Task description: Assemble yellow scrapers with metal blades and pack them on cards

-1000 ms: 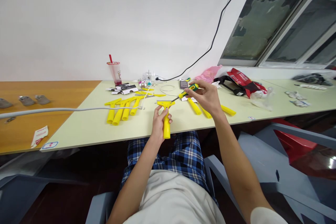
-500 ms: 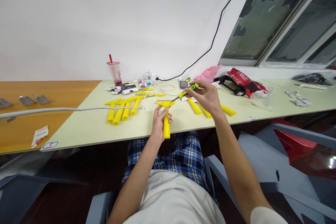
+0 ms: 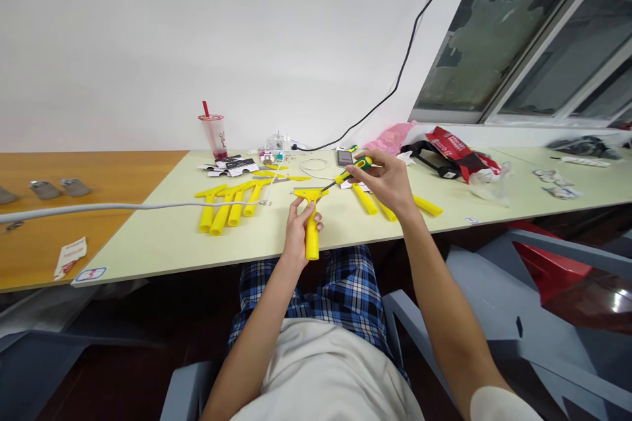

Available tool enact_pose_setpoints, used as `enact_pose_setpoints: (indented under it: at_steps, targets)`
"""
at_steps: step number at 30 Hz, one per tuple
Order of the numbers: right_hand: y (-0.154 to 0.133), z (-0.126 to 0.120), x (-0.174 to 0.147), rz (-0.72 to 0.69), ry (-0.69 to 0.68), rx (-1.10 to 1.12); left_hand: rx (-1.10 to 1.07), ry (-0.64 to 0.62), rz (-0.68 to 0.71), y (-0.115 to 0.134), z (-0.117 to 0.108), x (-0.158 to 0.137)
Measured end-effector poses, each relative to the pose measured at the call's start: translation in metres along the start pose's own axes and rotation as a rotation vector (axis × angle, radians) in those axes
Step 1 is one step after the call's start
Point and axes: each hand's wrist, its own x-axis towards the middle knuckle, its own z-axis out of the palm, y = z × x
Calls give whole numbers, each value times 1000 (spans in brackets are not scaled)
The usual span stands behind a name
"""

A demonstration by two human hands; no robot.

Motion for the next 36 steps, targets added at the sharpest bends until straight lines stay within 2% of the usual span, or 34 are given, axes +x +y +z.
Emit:
enact_pose_setpoints:
  at_steps: [5,16,21,25,36]
  targets:
    - [-3,0,-1,-54,9,-64,16,-12,17,0,1,-1]
    - [4,3,3,-368,-26,-479,45,-15,17,-2,-3,2]
    - [6,8,-1,-428,-170,-388,72,-31,12,-2,-4,4]
    - [6,8,-2,-430,-253,-273,75,-27,5,-1,-4,4]
    - [2,0,0,-338,-180,-376,85,-44,9,-2,-6,6]
